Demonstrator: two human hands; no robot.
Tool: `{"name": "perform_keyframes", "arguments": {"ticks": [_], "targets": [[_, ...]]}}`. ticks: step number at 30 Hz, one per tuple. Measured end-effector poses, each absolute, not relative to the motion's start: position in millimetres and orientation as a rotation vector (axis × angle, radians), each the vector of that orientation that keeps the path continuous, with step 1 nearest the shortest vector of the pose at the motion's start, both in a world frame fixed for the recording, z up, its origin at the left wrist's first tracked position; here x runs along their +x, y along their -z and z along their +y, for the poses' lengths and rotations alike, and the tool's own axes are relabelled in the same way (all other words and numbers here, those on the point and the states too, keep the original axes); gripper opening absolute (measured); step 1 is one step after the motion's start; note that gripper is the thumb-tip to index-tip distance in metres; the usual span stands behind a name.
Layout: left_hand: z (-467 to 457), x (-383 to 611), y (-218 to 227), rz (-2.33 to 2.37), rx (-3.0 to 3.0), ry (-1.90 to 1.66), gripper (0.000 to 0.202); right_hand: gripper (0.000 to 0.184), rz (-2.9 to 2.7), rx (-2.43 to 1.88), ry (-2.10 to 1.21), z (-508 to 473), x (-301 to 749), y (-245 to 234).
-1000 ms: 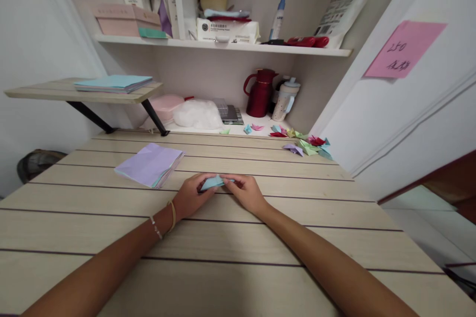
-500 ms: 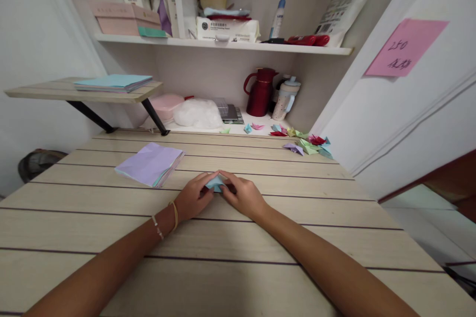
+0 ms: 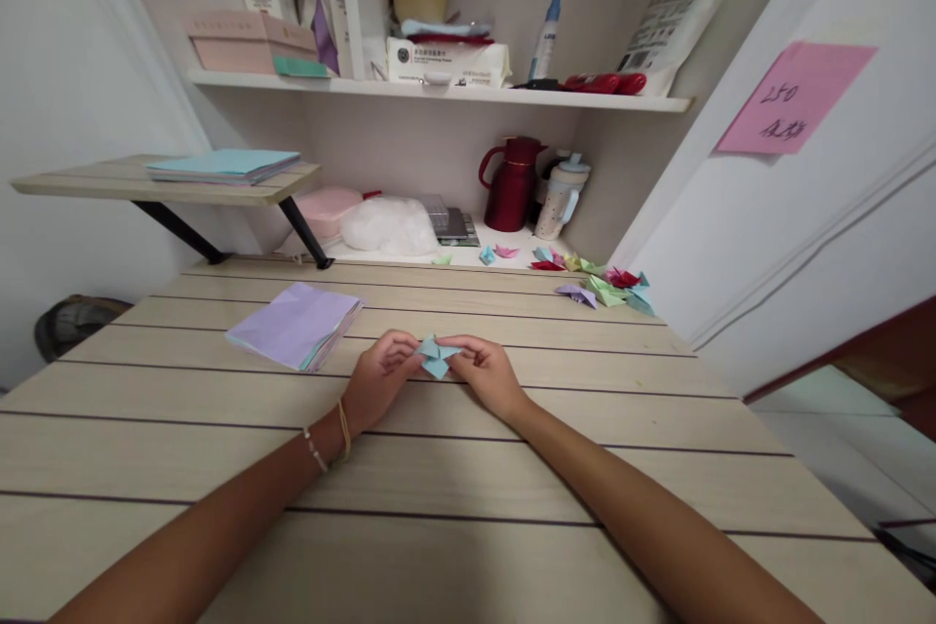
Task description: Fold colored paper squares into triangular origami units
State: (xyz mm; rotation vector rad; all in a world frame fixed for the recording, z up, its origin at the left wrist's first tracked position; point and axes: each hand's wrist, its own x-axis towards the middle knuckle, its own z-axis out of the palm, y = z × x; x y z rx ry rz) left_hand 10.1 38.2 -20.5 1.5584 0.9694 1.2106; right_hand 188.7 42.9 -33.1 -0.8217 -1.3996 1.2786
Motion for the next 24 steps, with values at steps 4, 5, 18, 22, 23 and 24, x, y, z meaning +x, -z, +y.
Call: {"name": "perform_keyframes", "arguments": {"ticks": [4,5,18,22,23,24], "targets": [[40.3,8.0,20.0,0.889,1.48,-1.135,0.023,0.031,-1.322,-0.751,-1.405,47.3,191.2,34.3],[40.6,7.6,19.7,0.884,1.477,-1.135,0.023,0.032,-1.31,-0.75,-1.421,47.6,191.6,34.3],[40.2,6.7,17.8,1.013,1.532,-1.21,0.018,0.027,-1.308,-0.88,-1.362,42.4,188.7,27.8],[39.3,7.1,18.0,0.941,1.482,-1.214,0.023,0.033,-1.248,-0.829,-1.376,42.3,187.3,27.3],[39.2,7.2,18.5,0.934,1.489,-1.208,0.021,0.034,-1.238,-0.822,-1.372,42.2,187.0,27.2],[39.0,7.3,19.1,0.929,1.5,-1.201,0.019,0.032,-1.239,-0.822,-1.365,42.0,186.8,27.3]]}}
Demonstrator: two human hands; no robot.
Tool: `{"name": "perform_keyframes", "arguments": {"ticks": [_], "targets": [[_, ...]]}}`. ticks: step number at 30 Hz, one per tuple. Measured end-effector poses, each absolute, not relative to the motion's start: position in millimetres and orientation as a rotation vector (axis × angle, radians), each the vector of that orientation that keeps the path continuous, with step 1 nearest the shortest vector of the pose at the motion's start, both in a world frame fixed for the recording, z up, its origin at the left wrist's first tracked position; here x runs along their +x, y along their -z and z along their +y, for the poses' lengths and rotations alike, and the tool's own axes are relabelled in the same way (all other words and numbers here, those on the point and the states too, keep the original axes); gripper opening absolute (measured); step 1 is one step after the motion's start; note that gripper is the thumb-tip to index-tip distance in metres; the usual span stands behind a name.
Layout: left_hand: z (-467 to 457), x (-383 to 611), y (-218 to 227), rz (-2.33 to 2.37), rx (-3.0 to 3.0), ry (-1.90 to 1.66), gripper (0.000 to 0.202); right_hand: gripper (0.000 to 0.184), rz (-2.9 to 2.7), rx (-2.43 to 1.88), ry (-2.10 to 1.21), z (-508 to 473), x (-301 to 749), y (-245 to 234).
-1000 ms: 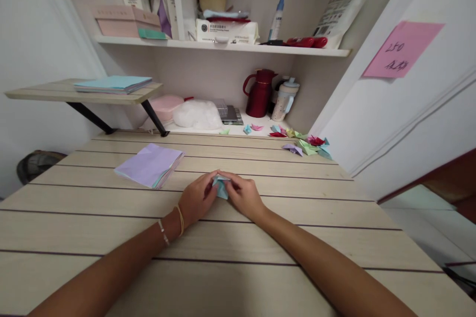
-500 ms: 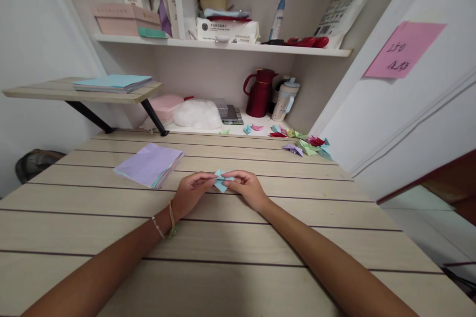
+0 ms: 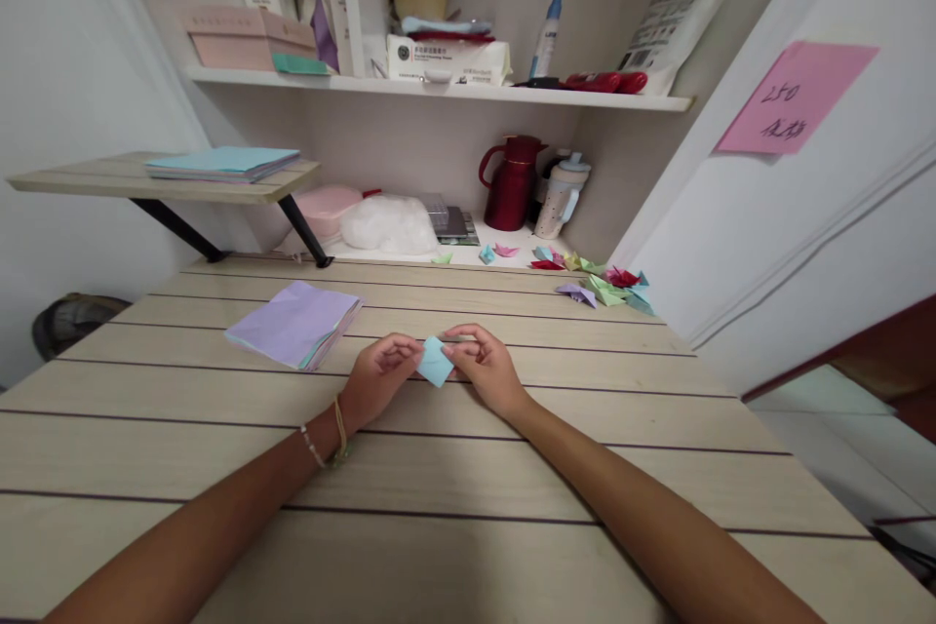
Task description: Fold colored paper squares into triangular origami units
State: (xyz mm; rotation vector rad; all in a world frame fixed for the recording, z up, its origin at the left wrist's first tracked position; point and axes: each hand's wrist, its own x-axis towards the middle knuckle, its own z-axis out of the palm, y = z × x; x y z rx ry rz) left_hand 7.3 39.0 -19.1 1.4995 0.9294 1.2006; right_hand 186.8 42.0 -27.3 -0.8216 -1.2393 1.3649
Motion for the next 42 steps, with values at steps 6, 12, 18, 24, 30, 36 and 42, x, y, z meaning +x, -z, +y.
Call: {"name": "perform_keyframes", "arguments": {"ticks": [6,12,18,24,30,36,42], "targets": [[38,8,22,0.919,1.566,-1.143,0.032,0.026,-1.362,-0.878,-1.324,41,188,30],[40,7,22,1.082,1.641,-1.191,0.034,0.039,-1.559,-0.95,-1.113,40,188,33],[40,5,21,1.15,1.694,-1.119,0.02,0.025,-1.774,-1.036,-0.752,34,186,25],[41,6,20,1.043,1.553,-1.105,0.021,0.023,-1.801,-0.967,-0.771,33,186,23],[40,7,23,1.008,1.612,-1.091,0.028,0.025,-1.752,-0.995,-0.915,34,187,27],[37,9,22,1.042,1.718,-1.086,0.024,0.029,-1.819,-0.952,-0.851,30,186,26],[34,10,17,1.114,1.933,-1.055,0.025,0.03,-1.834,-1.022,-0.733,28,185,27]]}}
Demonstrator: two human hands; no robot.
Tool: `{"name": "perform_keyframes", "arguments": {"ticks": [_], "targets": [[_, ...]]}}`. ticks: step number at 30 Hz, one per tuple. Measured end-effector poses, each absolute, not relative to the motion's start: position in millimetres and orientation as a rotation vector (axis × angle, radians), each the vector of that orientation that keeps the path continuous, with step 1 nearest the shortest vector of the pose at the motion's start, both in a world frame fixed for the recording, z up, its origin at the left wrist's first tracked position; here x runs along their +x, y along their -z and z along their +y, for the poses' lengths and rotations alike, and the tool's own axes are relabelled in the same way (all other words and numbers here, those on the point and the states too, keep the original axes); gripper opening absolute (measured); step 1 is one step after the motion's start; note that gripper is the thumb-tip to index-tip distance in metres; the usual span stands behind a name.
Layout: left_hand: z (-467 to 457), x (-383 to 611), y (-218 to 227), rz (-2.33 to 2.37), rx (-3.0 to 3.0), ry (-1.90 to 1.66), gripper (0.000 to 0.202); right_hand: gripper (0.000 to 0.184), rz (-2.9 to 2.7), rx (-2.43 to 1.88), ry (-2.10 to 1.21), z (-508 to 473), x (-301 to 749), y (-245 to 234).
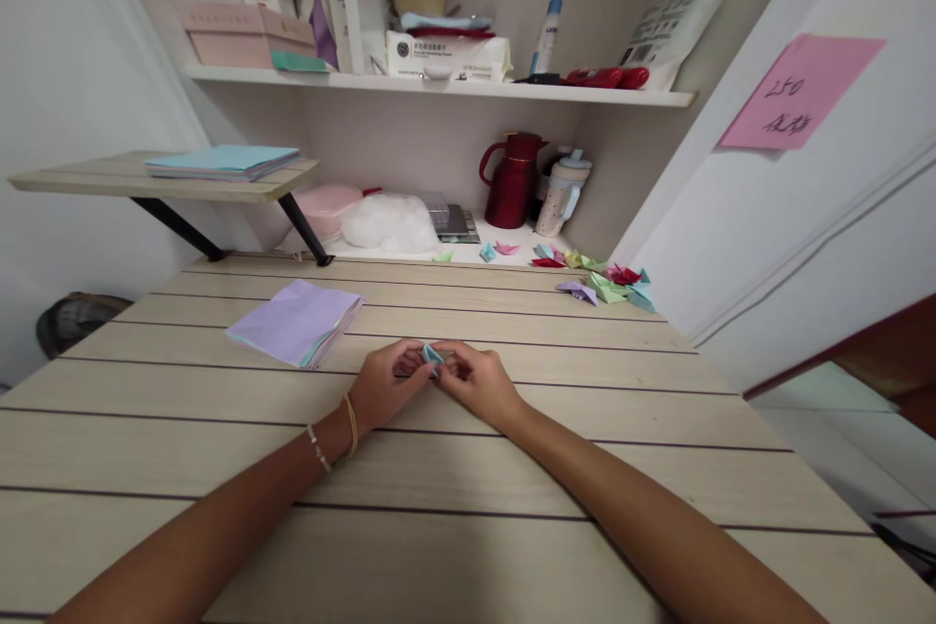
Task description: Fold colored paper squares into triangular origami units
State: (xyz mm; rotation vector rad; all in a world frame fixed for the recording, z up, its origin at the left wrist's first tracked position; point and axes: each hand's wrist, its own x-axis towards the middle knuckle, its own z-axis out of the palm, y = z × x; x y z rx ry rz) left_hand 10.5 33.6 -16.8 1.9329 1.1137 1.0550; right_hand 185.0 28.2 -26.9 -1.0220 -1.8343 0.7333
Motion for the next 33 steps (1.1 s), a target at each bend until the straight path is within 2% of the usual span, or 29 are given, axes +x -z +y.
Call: {"name": "perform_keyframes", "arguments": {"ticks": [3,8,11,18,23,26,29,33], "targets": [[33,11,16,1.121,1.953,-1.044,0.023,0.026,-1.773,-1.038,-0.785,29,185,27],[34,11,18,1.029,1.776,-1.117,0.022,0.02,-1.505,-0.928,-1.132,37,187,29],[36,10,22,1.0,1.711,-1.13,0.017,0.015,-1.372,-0.882,-1.225,41,190,29],[38,8,24,0.959,1.678,-1.147,0.018,0.013,-1.334,-0.886,-1.285,42,192,28],[40,9,26,1.014,1.621,-1.193,0.024,0.036,-1.351,-0.883,-1.349,41,189,31],[41,10,26,1.021,1.592,-1.196,0.028,0.03,-1.416,-0.862,-1.349,42,189,31],[40,10,25,1.022,1.672,-1.138,0.02,0.022,-1.457,-0.876,-1.297,42,190,31],[38,8,22,1.08,1.84,-1.122,0.015,0.023,-1.523,-0.962,-1.181,41,189,29]]}}
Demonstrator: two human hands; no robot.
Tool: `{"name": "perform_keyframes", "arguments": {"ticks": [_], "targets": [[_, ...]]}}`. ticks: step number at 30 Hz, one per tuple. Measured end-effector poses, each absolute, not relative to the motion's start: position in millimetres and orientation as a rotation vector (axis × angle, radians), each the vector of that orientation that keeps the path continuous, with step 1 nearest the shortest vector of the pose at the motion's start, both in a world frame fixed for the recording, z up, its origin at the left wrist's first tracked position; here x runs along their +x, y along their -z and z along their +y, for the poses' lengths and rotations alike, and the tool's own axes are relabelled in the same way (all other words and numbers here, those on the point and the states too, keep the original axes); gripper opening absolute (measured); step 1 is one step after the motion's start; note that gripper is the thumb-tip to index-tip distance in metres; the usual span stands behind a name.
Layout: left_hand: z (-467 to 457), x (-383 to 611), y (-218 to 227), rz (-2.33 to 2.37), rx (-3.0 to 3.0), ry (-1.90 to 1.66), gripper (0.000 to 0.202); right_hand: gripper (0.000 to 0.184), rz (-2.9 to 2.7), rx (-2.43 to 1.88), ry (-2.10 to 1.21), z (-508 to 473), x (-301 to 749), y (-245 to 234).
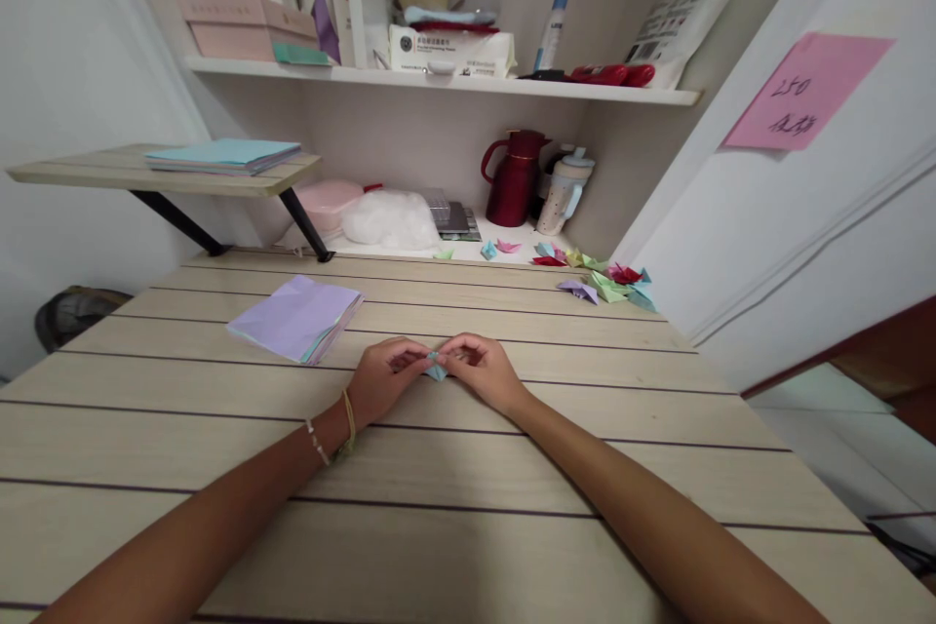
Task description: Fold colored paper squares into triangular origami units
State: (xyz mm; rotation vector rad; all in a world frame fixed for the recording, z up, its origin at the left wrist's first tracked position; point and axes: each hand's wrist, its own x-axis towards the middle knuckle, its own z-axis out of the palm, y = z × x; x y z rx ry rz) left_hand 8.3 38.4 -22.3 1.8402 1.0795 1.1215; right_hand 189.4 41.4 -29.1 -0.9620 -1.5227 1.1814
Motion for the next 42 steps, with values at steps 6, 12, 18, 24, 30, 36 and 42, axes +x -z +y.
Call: {"name": "perform_keyframes", "arguments": {"ticks": [6,12,18,24,30,36,42], "targets": [[39,8,21,1.126,1.906,-1.175,0.011,0.026,-1.523,-0.953,-1.173,40,187,29],[44,6,28,1.127,1.66,-1.291,0.014,0.026,-1.418,-0.95,-1.214,43,189,34],[41,5,23,1.131,1.917,-1.291,0.013,0.022,-1.593,-0.952,-0.989,39,188,28],[38,5,18,1.153,2.146,-1.237,0.014,0.014,-1.766,-1.003,-0.711,38,191,27],[35,7,14,1.126,2.205,-1.163,0.016,0.014,-1.805,-1.022,-0.721,39,192,28],[35,9,15,1.129,1.949,-1.205,0.014,0.013,-1.815,-1.031,-0.849,38,191,25],[45,7,22,0.993,1.473,-1.26,0.02,0.019,-1.612,-1.055,-1.11,42,193,27]]}}
